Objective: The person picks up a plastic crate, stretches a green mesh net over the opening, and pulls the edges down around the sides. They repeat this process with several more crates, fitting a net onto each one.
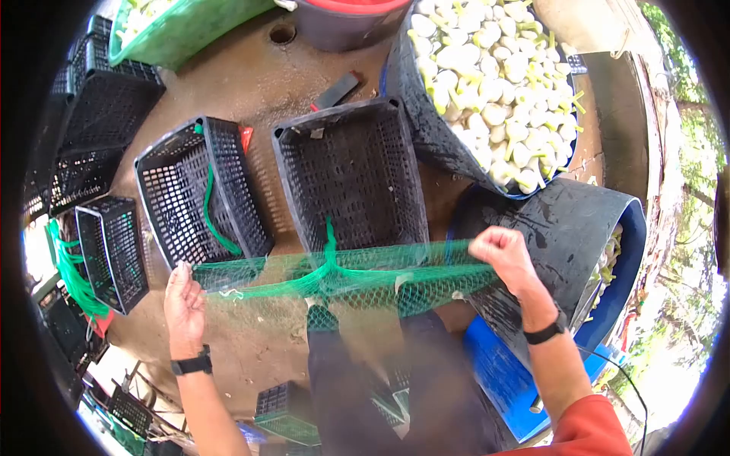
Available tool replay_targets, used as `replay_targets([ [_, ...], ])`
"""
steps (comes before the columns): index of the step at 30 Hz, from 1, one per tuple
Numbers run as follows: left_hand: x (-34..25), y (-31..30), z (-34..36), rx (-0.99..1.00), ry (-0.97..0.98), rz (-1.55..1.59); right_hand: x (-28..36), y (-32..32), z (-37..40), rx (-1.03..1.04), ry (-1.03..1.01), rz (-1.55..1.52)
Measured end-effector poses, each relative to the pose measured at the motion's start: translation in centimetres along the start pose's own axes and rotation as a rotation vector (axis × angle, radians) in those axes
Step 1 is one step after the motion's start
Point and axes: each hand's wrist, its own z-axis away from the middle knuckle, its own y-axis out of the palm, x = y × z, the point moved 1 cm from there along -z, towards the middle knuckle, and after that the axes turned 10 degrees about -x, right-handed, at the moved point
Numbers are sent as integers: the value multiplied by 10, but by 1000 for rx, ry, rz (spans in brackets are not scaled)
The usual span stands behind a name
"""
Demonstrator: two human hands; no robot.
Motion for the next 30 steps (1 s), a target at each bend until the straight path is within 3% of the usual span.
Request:
replay_targets([
  [2, 21, 22, -16, 15, 71, -144, -16, 15, -32, -349, -107, 7],
  [3, 35, 36, -25, 21, 106, -215, -31, 28, -51, -413, -147, -32],
  [5, 71, 79, -36, 99, 173, -450, -55, 60, -84, -384, -129, 16],
  [7, 93, 108, -48, 149, 211, -635, -64, 81, -109, -323, -70, 370],
  [9, 125, 122, -75, -25, 308, -871, -86, 94, -138, -426, -152, 556],
  [11, 162, 116, -108, -102, 555, -1094, -100, 101, -161, -324, -115, 607],
  [12, 171, 117, -114, -69, 505, -1096, -93, 105, -163, -221, -88, 635],
  [15, 191, 110, -131, -16, 491, -1006, -95, 106, -163, -213, -185, 609],
  [16, 192, 103, -134, 20, 467, -893, -100, 108, -163, -227, -136, 571],
  [17, 191, 96, -133, -16, 431, -838, -90, 113, -156, -190, -82, 512],
  [19, 173, 90, -126, -116, 395, -726, -96, 128, -149, -159, -228, 428],
  [21, 160, 79, -132, -130, 336, -692, -86, 143, -144, -79, -132, 552],
  [25, 131, 74, -136, -77, 429, -918, -95, 147, -142, -62, -39, 550],
  [27, 110, 86, -137, -66, 490, -686, -93, 138, -141, -158, -96, 427],
  [30, 62, 118, -137, -84, 488, -508, -52, 128, -161, -238, -189, -26],
])
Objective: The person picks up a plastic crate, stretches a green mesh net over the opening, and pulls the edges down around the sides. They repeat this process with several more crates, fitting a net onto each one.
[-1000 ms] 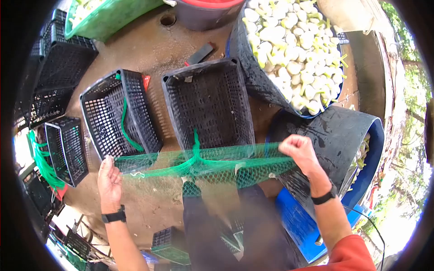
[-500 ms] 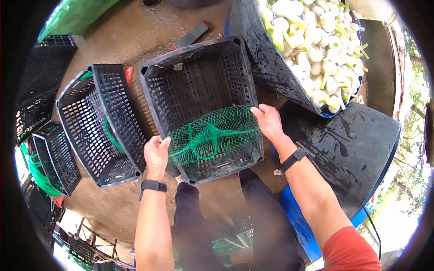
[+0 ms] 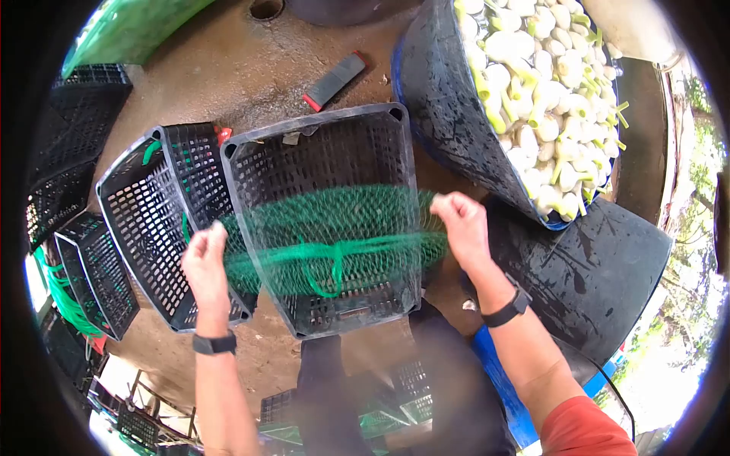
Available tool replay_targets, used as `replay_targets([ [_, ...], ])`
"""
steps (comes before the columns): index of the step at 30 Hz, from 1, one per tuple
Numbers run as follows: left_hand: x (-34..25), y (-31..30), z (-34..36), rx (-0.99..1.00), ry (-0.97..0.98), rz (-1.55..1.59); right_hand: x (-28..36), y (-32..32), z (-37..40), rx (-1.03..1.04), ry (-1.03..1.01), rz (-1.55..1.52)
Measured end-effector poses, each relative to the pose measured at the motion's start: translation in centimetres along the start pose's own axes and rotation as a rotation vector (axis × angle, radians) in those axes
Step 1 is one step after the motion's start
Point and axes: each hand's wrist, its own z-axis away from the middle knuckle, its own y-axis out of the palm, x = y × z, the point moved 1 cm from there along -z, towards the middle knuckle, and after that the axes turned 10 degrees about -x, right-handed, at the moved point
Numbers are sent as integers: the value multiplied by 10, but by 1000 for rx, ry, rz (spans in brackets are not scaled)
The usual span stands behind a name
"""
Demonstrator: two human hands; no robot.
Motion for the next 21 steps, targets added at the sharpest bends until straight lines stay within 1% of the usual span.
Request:
replay_targets([
  [1, -11, 6, -15, -55, -6, -48, 23, 2, -11, -40, 52, 18],
  [2, -26, 12, -26, -54, -111, -11, 27, 13, -26, -95, 116, -128],
  [3, -26, 21, -45, -82, -97, 58, 31, 25, -42, -151, 178, -276],
  [5, -31, 39, -80, -69, -127, 81, 28, 54, -78, -246, 281, -400],
  [7, -33, 55, -102, 8, -141, 129, 29, 84, -106, -427, 192, -414],
  [9, -31, 72, -117, 47, -161, 78, 39, 94, -120, -518, 56, -276],
  [10, -27, 75, -123, 90, -182, 52, 36, 97, -129, -466, 136, -310],
  [11, -24, 78, -129, 132, -204, 29, 35, 100, -131, -469, 143, -303],
  [12, -21, 82, -132, 92, -261, -31, 34, 103, -134, -420, 176, -283],
  [13, -13, 80, -140, 158, -308, 4, 33, 106, -137, -369, 208, -262],
  [14, -18, 83, -132, 190, -420, 128, 20, 106, -149, -278, 278, -298],
  [15, -21, 86, -122, 220, -534, 251, 5, 104, -157, -276, 289, -289],
  [16, 22, 74, -152, 334, -541, 301, -11, 103, -161, -118, 466, -423],
  [17, 39, 75, -145, 333, -548, 302, -21, 103, -163, 45, 634, -559],
  [18, 50, 69, -136, 293, -578, 335, -27, 99, -150, 61, 680, -638],
  [19, 62, 65, -127, 251, -603, 373, -28, 93, -137, 41, 647, -608],
  [20, 85, 58, -125, 265, -599, 507, -23, 88, -121, -2, 578, -585],
  [21, 46, 67, -89, 122, -603, 469, -18, 83, -110, -43, 514, -563],
])
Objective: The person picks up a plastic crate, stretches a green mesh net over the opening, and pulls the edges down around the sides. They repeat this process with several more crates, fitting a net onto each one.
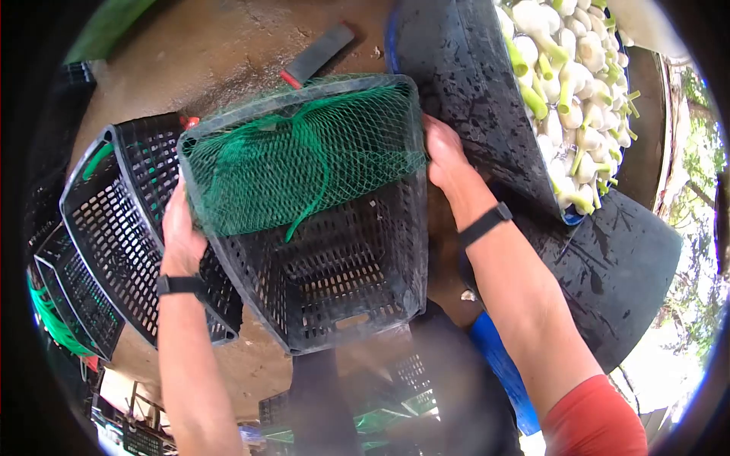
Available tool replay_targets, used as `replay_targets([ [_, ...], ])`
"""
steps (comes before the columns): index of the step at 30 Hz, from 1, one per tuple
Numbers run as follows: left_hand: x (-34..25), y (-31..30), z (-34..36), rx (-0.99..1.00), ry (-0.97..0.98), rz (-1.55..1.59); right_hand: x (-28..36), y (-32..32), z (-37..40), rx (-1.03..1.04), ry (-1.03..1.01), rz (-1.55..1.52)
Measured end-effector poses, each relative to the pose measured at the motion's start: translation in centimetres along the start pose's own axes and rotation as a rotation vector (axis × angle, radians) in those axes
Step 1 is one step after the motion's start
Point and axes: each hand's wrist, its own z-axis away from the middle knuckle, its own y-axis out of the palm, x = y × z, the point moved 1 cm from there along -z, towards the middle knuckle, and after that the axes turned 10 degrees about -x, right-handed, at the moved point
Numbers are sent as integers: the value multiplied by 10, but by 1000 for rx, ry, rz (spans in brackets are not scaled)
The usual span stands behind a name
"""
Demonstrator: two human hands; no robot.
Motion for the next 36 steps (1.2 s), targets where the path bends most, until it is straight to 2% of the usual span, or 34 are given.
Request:
replay_targets([
  [1, 3, -21, -6, 186, -39, 20, 2, -15, -2, 6, 0, -1],
  [2, 6, -42, -10, 373, -79, 36, 2, -39, -10, 256, 165, -80],
  [3, 7, -23, 22, 36, -65, 11, 7, -45, -4, 505, 326, -156],
  [4, 10, -36, 27, 124, -95, 14, 8, -50, -2, 508, 322, -153],
  [6, 15, -46, 40, 278, -92, 23, 19, -49, 22, 325, 193, 0],
  [8, 23, -60, 43, 287, -57, -9, 16, -51, 32, 322, 136, 51],
  [9, 25, -64, 45, 304, -14, -38, 16, -55, 37, 257, 102, 19],
  [10, 27, -68, 50, 303, -12, -37, 16, -60, 41, 191, 67, -15],
  [11, 26, -67, 60, 260, 28, 111, 14, -68, 44, 129, 55, -119],
  [13, 27, -81, 66, 207, 57, 408, 13, -84, 56, 146, 97, -239],
  [14, 30, -92, 68, 94, 37, 480, 13, -90, 64, 164, 136, -358],
  [15, 33, -96, 76, 274, -45, 547, 11, -93, 76, 170, 246, -407],
  [16, 35, -97, 82, 459, -126, 613, 2, -101, 81, 369, 320, -392],
  [17, 36, -84, 99, 290, -148, 534, 0, -101, 96, 384, 400, -301],
  [18, 38, -76, 112, 269, -218, 518, -3, -99, 111, 397, 481, -211],
  [21, 58, -68, 135, 375, -171, 115, -27, -104, 128, 503, 304, 105],
  [22, 69, -71, 135, 395, -247, 75, -36, -105, 140, 396, 299, 86],
  [23, 76, -73, 136, 351, -224, 42, -39, -100, 150, 322, 383, -112],
  [25, 84, -72, 146, 307, -197, 11, -47, -106, 160, 248, 461, -309],
  [27, 90, -64, 165, 196, -164, 284, -65, -131, 162, 385, 484, -771],
  [28, 95, -72, 167, 196, -172, 281, -75, -146, 166, 330, 520, -814],
  [30, 106, -101, 162, 230, -248, 695, -87, -161, 185, 222, 412, -407],
  [31, 114, -117, 157, 372, -249, 674, -98, -172, 187, 220, 361, -155],
  [34, 118, -108, 173, 398, -358, 524, -114, -188, 194, 205, 370, -2],
  [35, 116, -101, 177, 328, -343, 365, -120, -193, 190, 238, 318, -13],
  [36, 119, -98, 176, 328, -350, 362, -112, -184, 196, 231, 321, -14],
])
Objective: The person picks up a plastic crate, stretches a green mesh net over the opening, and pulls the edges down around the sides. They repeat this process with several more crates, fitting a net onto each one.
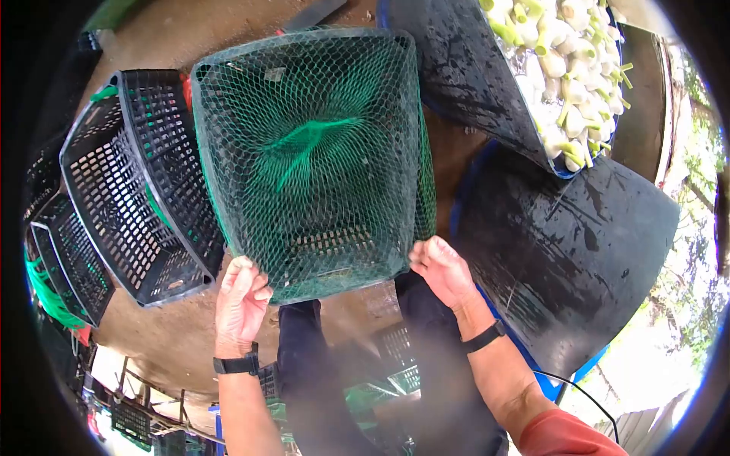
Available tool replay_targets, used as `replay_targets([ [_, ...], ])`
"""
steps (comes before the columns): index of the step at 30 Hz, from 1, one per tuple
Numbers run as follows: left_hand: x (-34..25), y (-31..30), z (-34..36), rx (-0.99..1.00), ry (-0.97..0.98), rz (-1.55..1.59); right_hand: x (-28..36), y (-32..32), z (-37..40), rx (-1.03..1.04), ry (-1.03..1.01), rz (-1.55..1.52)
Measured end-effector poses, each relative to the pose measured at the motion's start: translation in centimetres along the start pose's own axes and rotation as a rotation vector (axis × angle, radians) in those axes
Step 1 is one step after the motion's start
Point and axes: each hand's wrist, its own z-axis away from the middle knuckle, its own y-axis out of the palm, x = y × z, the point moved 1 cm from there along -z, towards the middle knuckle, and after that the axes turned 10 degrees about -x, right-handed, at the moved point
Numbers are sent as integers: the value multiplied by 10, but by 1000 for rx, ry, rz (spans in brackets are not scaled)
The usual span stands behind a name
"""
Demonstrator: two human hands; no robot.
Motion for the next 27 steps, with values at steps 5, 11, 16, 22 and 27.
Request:
replay_targets([
  [5, 18, 23, 1, -68, 63, -123, -23, -1, 17, 99, 124, -667],
  [11, 33, 9, 0, 2, 31, -18, -45, -5, 32, -172, 98, -532],
  [16, 50, 17, -15, 32, 23, -135, -95, -40, 2, -356, 45, -452],
  [22, 67, 24, -27, -91, 28, -152, -129, -38, -15, -734, 159, -296],
  [27, 64, 15, -19, -59, 23, -270, -128, -27, -10, -865, 239, -87],
])
